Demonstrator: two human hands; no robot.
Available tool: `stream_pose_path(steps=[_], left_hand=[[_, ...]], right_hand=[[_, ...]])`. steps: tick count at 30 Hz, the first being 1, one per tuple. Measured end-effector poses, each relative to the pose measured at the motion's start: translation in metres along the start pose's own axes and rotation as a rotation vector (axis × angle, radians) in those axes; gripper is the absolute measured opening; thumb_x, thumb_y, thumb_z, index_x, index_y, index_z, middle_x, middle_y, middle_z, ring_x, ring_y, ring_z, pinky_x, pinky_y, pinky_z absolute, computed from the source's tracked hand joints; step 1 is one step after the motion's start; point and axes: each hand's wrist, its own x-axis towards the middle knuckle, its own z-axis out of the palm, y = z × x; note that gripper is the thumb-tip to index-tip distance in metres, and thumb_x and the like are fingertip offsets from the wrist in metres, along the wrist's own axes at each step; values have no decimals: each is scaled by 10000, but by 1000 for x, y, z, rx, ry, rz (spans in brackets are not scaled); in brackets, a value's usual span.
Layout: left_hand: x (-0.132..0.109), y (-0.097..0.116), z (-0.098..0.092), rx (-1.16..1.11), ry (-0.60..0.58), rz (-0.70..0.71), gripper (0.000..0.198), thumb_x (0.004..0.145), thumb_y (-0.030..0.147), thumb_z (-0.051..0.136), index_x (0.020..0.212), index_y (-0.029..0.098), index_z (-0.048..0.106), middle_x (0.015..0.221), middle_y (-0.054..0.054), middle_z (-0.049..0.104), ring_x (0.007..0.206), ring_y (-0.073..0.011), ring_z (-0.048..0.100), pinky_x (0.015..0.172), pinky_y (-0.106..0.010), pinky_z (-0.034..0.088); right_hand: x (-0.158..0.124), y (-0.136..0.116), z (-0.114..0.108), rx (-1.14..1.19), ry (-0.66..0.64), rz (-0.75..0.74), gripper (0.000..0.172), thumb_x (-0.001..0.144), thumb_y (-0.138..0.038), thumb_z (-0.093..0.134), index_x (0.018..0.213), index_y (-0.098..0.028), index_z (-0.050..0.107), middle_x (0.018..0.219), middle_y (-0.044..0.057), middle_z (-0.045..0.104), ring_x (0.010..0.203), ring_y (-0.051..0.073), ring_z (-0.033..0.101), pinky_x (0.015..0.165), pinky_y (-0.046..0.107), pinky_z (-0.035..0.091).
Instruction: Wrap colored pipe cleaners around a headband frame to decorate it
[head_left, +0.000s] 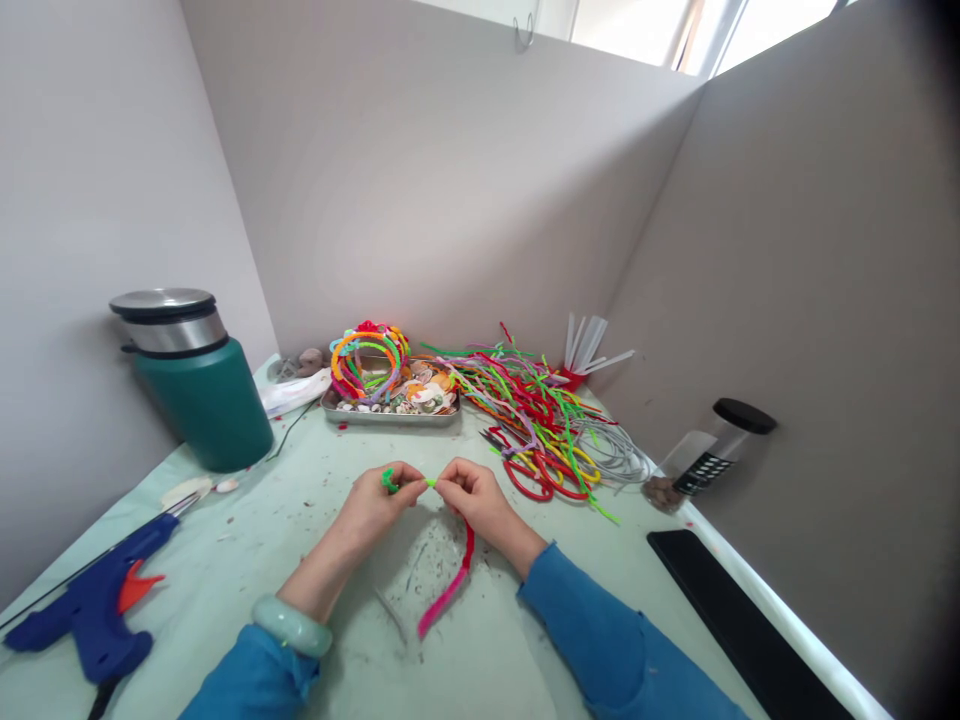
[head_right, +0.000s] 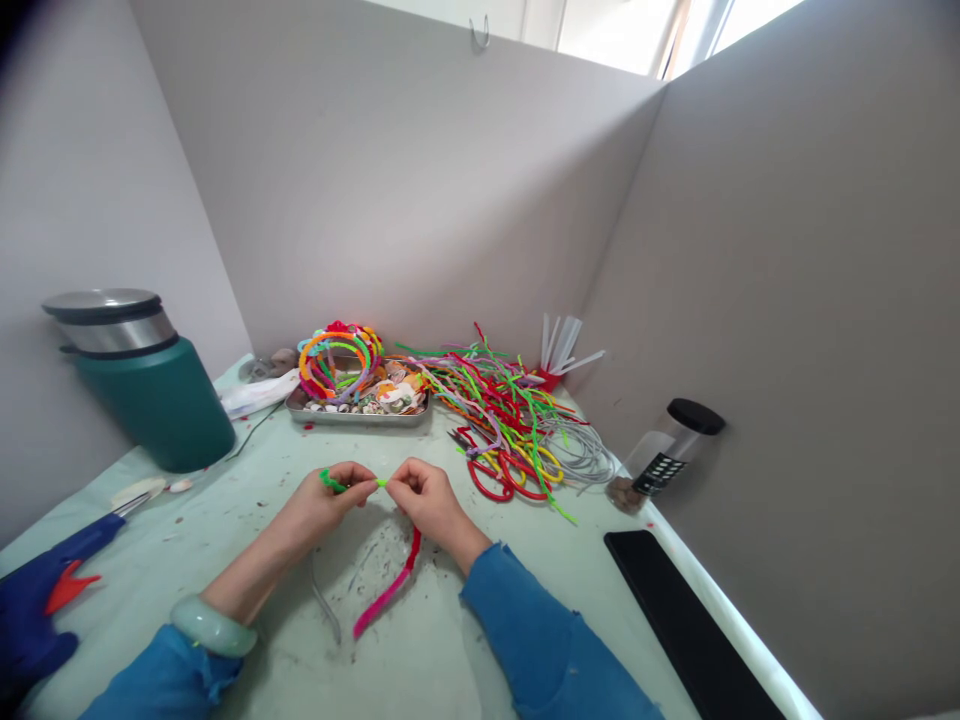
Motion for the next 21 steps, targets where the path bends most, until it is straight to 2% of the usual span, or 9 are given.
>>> stream_pose_path(steps=[5, 8, 12, 17, 21], left_hand=[[-1, -2, 0, 84, 47, 68, 217, 666, 388, 573, 691, 178, 623, 582, 8, 583, 579, -128, 476, 552, -212, 341], [-1, 2, -1, 27, 3, 14, 219, 657, 373, 581, 720, 169, 629, 609, 2, 605, 557, -122, 479, 534, -210, 340], [-4, 11, -1, -60, -57, -70, 234, 660, 375, 579, 760, 168, 619, 610, 20, 598, 433, -73, 394, 445, -198, 281], [-10, 23, -1, -149, -62, -128, 234, 625, 378, 608, 720, 163, 600, 599, 26, 607, 379, -50, 350, 405, -195, 231], [-11, 24, 0, -161, -59, -140, 228, 627, 365, 608, 727, 160, 598, 646, 7, 640, 382, -50, 365, 403, -194, 230]], right_hand=[[0, 0, 0, -5, 1, 16, 154, 735, -285, 551, 658, -161, 501, 483, -63, 416, 433, 65, 340, 413, 186, 258], [0, -2, -1, -2, 11, 14, 148, 736, -280, 552, 661, -160, 508, 481, -65, 415, 430, 64, 339, 412, 187, 255], [0, -3, -1, -3, 15, 6, 139, 739, -275, 550, 674, -157, 516, 491, -61, 424, 438, 65, 347, 417, 187, 260], [0, -3, -1, -1, 16, 13, 151, 737, -290, 551, 671, -160, 514, 496, -61, 419, 444, 67, 345, 421, 188, 260], [0, -3, -1, 4, 13, 21, 156, 736, -295, 553, 669, -160, 513, 488, -64, 410, 441, 66, 335, 418, 186, 255]])
